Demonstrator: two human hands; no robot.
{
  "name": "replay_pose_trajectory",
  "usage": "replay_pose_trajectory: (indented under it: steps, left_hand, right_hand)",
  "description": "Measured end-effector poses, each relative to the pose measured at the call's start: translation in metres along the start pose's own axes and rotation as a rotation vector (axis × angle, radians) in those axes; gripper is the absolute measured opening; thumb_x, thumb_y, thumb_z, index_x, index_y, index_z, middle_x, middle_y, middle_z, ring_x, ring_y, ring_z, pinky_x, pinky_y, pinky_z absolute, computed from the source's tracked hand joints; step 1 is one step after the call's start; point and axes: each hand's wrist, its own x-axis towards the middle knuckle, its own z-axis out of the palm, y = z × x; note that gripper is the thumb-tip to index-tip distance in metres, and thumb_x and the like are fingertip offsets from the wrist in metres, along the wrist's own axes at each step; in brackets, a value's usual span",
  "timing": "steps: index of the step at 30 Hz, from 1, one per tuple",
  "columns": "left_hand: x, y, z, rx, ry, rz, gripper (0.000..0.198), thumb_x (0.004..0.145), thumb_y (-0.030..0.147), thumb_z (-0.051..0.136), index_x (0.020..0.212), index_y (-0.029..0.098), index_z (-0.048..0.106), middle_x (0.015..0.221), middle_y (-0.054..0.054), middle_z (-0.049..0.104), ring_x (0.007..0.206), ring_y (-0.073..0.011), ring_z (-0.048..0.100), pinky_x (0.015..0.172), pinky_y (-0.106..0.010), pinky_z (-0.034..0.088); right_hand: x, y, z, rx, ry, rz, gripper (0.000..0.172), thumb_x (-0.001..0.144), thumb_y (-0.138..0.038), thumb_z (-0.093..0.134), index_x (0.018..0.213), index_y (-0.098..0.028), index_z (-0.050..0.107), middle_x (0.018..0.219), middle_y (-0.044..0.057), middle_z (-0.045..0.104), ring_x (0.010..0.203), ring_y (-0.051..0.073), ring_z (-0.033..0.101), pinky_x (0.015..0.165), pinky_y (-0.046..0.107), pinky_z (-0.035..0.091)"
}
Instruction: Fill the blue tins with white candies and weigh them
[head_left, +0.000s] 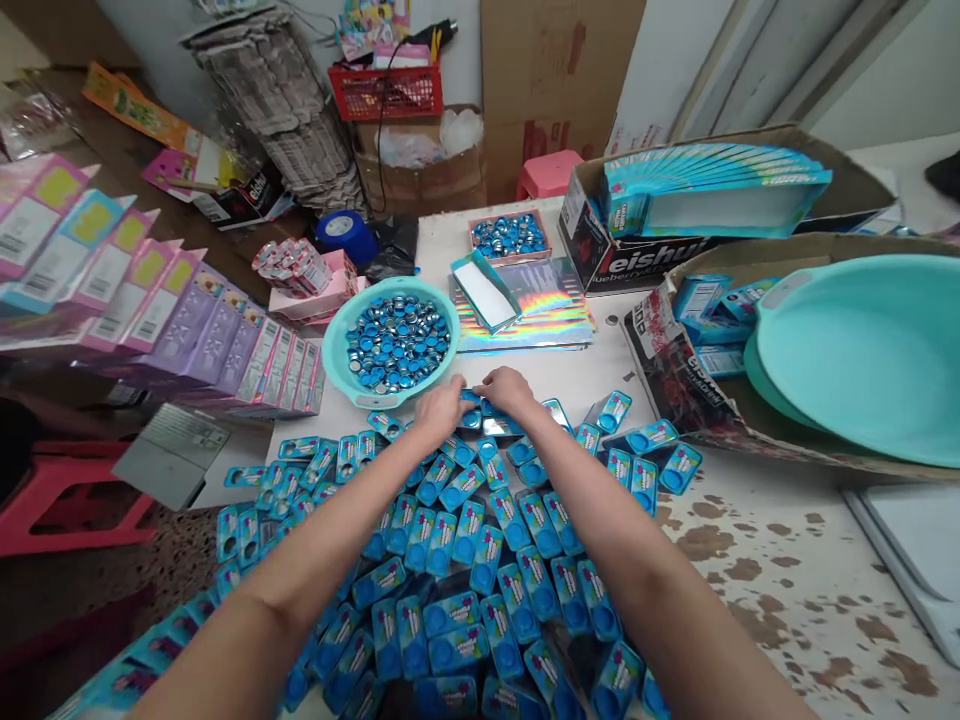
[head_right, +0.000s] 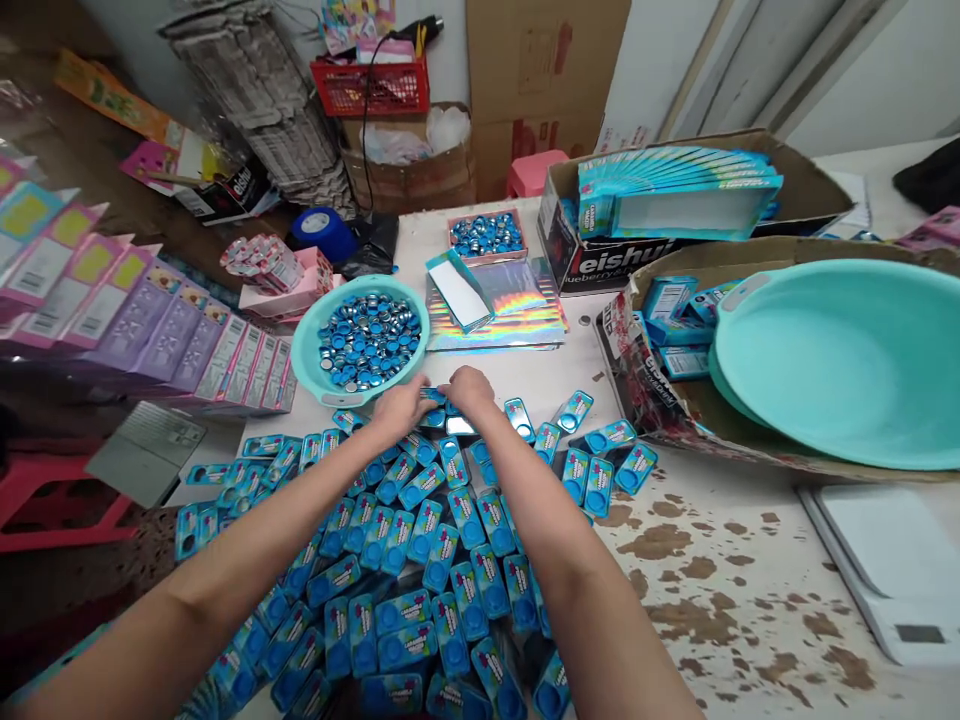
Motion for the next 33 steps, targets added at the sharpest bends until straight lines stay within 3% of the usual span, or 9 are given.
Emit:
replay_pose_trajectory:
  steps: [4,8,13,15,18,21,25,30,33]
  left_hand:
    - [-0.01,0.007,0.026,0.053,0.031,0.048,0.038,0.093,0.018,0.03,0.124,0.016,0.052,0.112,-0.014,0.063,0.101,-0.0237,0.061,0.077,-0.031,0.047]
    - [-0.013,0.007,0.045,-0.01,0.066,0.046,0.047,0.092,0.011,0.026,0.137,0.011,0.041,0.116,-0.018,0.06,0.103,-0.0278,0.06,0.076,-0.036,0.049]
    - [-0.033,-0.03,0.037,-0.609,0.286,-0.003,0.033,0.091,0.024,0.044,0.119,0.021,0.06,0.112,-0.009,0.063,0.101,-0.0241,0.06,0.083,-0.034,0.048]
    - [-0.05,-0.039,0.034,-1.086,0.28,-0.061,0.035,0.088,0.031,0.05,0.12,0.021,0.059,0.11,-0.009,0.064,0.094,-0.0208,0.062,0.076,-0.03,0.05]
    - [-0.079,-0.034,0.042,-1.721,0.04,-0.064,0.05,0.075,0.036,0.068,0.12,0.017,0.058,0.1,-0.008,0.067,0.077,-0.0163,0.065,0.06,-0.024,0.05]
    - [-0.1,-0.024,0.054,-1.962,-0.071,-0.151,0.044,0.064,0.023,0.077,0.104,0.01,0.063,0.079,-0.007,0.068,0.065,-0.0128,0.064,0.056,-0.019,0.047]
    - [-0.121,-0.039,0.059,-2.004,-0.042,-0.38,0.024,0.068,0.007,0.068,0.091,0.007,0.063,0.077,-0.009,0.069,0.064,-0.0133,0.066,0.064,-0.024,0.053]
    - [-0.149,-0.104,0.056,-1.845,0.102,-0.514,0.018,0.071,-0.002,0.055,0.085,0.009,0.06,0.08,-0.008,0.067,0.072,-0.0161,0.069,0.083,-0.031,0.055]
    - [-0.157,-0.147,0.052,-1.436,0.095,-0.59,0.025,0.074,-0.004,0.049,0.092,0.013,0.056,0.076,-0.004,0.066,0.072,-0.0139,0.069,0.08,-0.027,0.055]
  right_hand:
    - [0.005,-0.009,0.017,-0.133,-0.038,0.033,0.025,0.07,-0.028,0.071,0.09,-0.013,0.071,0.101,0.017,0.069,0.098,0.029,0.064,0.08,0.035,0.047]
    - [0.002,-0.012,0.024,-0.158,0.003,0.015,0.019,0.075,-0.022,0.066,0.09,-0.012,0.071,0.103,0.021,0.067,0.103,0.032,0.061,0.083,0.039,0.045]
    - [-0.023,-0.006,0.013,-0.006,0.075,-0.095,0.021,0.084,-0.03,0.058,0.089,-0.014,0.071,0.089,0.012,0.068,0.091,0.023,0.063,0.073,0.03,0.047]
    - [-0.044,-0.005,0.018,0.329,0.065,-0.139,0.033,0.089,-0.043,0.048,0.097,-0.017,0.068,0.078,0.005,0.065,0.069,0.014,0.06,0.054,0.022,0.043]
    - [-0.083,-0.01,0.043,1.184,-0.084,-0.088,0.038,0.077,-0.053,0.062,0.092,-0.018,0.066,0.064,-0.004,0.054,0.046,0.006,0.043,0.034,0.015,0.026]
    - [-0.115,-0.017,0.072,1.677,-0.162,0.094,0.031,0.064,-0.037,0.078,0.085,-0.018,0.065,0.068,-0.005,0.057,0.051,0.004,0.049,0.034,0.011,0.029]
    - [-0.134,-0.02,0.087,1.878,-0.138,0.386,0.003,0.08,-0.021,0.065,0.08,-0.018,0.064,0.072,-0.002,0.061,0.063,0.004,0.059,0.041,0.007,0.039]
    - [-0.152,-0.017,0.087,1.721,-0.252,0.566,0.017,0.08,-0.002,0.053,0.078,-0.015,0.063,0.069,0.001,0.064,0.065,0.007,0.063,0.061,0.014,0.056]
    - [-0.17,-0.013,0.094,1.579,-0.35,0.539,0.025,0.071,0.006,0.053,0.079,-0.016,0.064,0.075,0.003,0.067,0.067,0.009,0.066,0.058,0.014,0.056]
